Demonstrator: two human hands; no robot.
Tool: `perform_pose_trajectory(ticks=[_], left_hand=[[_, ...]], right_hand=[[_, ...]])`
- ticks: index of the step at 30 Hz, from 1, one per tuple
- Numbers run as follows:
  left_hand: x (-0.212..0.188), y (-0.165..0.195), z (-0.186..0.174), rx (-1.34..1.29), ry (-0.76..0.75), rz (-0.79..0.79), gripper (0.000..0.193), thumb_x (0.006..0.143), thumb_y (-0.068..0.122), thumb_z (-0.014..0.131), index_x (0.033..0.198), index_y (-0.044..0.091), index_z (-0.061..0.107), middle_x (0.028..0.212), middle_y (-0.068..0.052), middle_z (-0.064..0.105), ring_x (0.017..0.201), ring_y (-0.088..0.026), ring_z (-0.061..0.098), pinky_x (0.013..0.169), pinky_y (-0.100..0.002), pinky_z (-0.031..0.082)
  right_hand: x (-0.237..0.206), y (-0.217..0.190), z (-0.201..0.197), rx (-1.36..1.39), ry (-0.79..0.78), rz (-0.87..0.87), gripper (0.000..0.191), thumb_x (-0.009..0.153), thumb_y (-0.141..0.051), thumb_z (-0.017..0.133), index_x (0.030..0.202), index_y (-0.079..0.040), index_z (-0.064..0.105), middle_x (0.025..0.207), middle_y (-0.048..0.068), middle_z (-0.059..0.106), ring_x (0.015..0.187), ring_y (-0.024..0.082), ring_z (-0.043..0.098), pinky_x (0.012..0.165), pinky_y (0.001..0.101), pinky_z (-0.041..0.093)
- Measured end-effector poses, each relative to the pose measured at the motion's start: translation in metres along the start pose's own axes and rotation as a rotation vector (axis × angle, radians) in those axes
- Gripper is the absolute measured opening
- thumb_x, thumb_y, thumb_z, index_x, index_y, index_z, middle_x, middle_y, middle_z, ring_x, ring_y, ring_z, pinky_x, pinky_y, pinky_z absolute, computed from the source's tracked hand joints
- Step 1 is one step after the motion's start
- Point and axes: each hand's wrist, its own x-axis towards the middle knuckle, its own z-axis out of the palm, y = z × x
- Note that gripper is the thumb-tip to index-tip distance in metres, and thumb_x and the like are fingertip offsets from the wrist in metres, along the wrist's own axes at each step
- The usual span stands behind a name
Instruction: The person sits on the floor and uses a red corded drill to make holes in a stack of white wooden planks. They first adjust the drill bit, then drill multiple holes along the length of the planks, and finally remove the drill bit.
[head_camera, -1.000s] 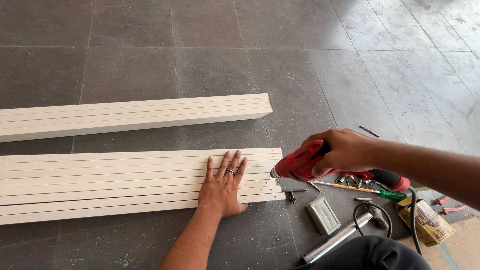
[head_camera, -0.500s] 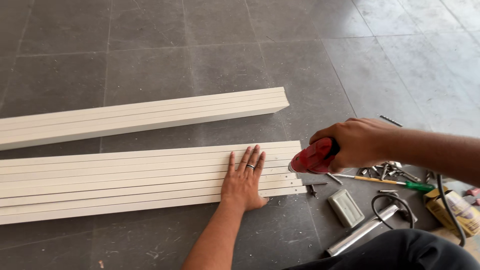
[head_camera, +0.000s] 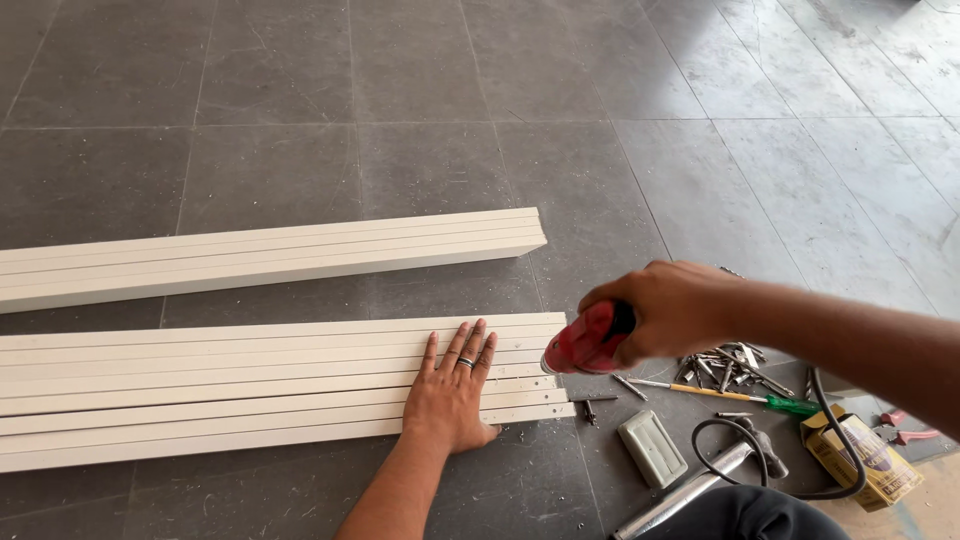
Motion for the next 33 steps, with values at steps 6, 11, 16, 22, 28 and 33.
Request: perform_pose_trajectory(ticks=[6,11,16,22,28,33], left_hand=[[0.01,-0.002,0.009,0.007,-0.017,0.013,0.133,0.075,0.086,0.057,0.162,0.017,-0.016,0.172,-0.005,-0.017,0.157,-0.021,-0.015,0.127,-0.052,-0.007],[0.029,-0.013,0.028,-0.283,0.334,0.026,0.098,0.09,0.078,0.046,0.158,0.016,0.012,0.166,-0.009,0.014,0.152,-0.026,0.014,0.124,-0.052,0.008],[0.083,-0.015,0.014,-0.422,0.79,-0.213,0.05,0.1,0.054,0.043,0.126,0.015,0.06,0.126,-0.009,0.065,0.117,-0.028,0.061,0.1,-0.046,0.047],[0.11,-0.01,0.001,-0.254,0.627,-0.357,0.044,0.103,0.054,0.044,0.104,0.015,0.063,0.098,-0.005,0.072,0.092,-0.024,0.068,0.077,-0.044,0.052],[0.107,-0.009,0.0,-0.264,0.55,-0.371,0.04,0.102,0.051,0.044,0.101,0.016,0.063,0.087,-0.004,0.073,0.086,-0.022,0.069,0.077,-0.044,0.052],[0.108,-0.01,0.0,-0.262,0.494,-0.361,0.038,0.104,0.049,0.042,0.107,0.016,0.062,0.084,-0.004,0.073,0.083,-0.02,0.069,0.077,-0.042,0.052]], right_hand=[[-0.02,0.06,-0.018,0.314,0.083,0.118,0.076,0.073,-0.042,0.085,0.143,-0.031,0.059,0.119,0.006,0.077,0.104,0.026,0.076,0.104,0.041,0.059],[-0.025,0.088,0.013,0.506,0.173,0.169,0.079,0.071,-0.043,0.088,0.144,-0.029,0.06,0.122,0.007,0.079,0.114,0.025,0.075,0.111,0.0428,0.052],[-0.014,0.098,0.031,0.503,0.091,0.176,0.082,0.07,-0.044,0.087,0.145,-0.028,0.059,0.123,0.007,0.078,0.116,0.024,0.074,0.111,0.0409,0.052],[0.001,0.1,0.037,0.541,0.029,0.149,0.083,0.069,-0.044,0.086,0.145,-0.029,0.058,0.122,0.008,0.078,0.112,0.025,0.076,0.107,0.0408,0.055],[0.011,0.096,0.039,0.486,0.034,0.124,0.083,0.067,-0.043,0.085,0.144,-0.027,0.059,0.114,0.01,0.08,0.101,0.026,0.08,0.099,0.039,0.061],[0.014,0.091,0.039,0.473,0.006,0.158,0.084,0.066,-0.044,0.084,0.145,-0.028,0.059,0.114,0.011,0.079,0.1,0.027,0.08,0.098,0.0396,0.062]])
